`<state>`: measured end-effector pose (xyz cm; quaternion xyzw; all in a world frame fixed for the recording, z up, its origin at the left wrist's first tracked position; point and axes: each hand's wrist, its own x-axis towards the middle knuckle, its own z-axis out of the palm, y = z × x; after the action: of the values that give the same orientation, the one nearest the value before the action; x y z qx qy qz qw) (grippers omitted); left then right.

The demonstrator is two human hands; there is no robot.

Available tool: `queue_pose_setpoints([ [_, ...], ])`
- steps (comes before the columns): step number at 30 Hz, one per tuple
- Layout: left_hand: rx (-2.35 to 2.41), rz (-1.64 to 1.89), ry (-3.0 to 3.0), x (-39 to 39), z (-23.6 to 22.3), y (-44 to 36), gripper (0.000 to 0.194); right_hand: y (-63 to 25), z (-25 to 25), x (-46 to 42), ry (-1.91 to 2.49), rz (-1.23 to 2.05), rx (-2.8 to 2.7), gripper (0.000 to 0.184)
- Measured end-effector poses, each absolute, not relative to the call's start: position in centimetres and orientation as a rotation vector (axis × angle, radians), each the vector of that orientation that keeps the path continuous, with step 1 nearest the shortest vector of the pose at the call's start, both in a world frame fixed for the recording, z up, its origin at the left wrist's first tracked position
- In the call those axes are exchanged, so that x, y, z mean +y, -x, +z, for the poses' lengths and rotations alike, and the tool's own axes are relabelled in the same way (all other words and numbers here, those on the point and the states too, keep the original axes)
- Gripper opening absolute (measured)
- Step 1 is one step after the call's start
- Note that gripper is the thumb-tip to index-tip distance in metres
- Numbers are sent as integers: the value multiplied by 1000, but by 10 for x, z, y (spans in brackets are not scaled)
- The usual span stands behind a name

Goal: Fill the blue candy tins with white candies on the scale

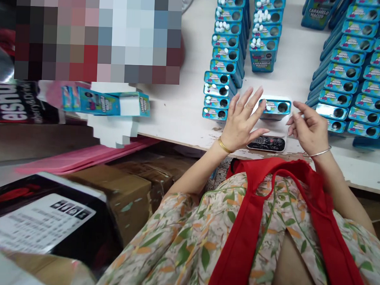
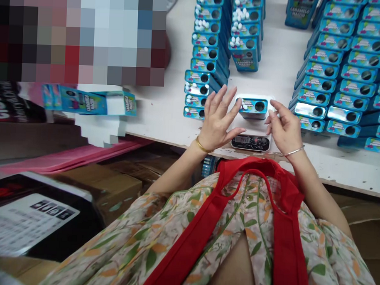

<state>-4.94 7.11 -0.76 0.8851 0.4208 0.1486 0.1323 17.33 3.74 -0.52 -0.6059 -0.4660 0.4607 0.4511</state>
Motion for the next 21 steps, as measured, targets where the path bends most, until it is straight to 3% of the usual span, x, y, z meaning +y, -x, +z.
queue_pose_setpoints([
  [9,1157,339,-2637,70,-5,16,73,-168,-9,40,1479,1227,-1126,42],
  [15,1406,373,-2581,66,-12,28,74,-170,-10,38,1470,1244,-1163,41],
  [21,1282,373,-2556,66,-10,17,71,-172,12,40,1609,919,-1271,33],
])
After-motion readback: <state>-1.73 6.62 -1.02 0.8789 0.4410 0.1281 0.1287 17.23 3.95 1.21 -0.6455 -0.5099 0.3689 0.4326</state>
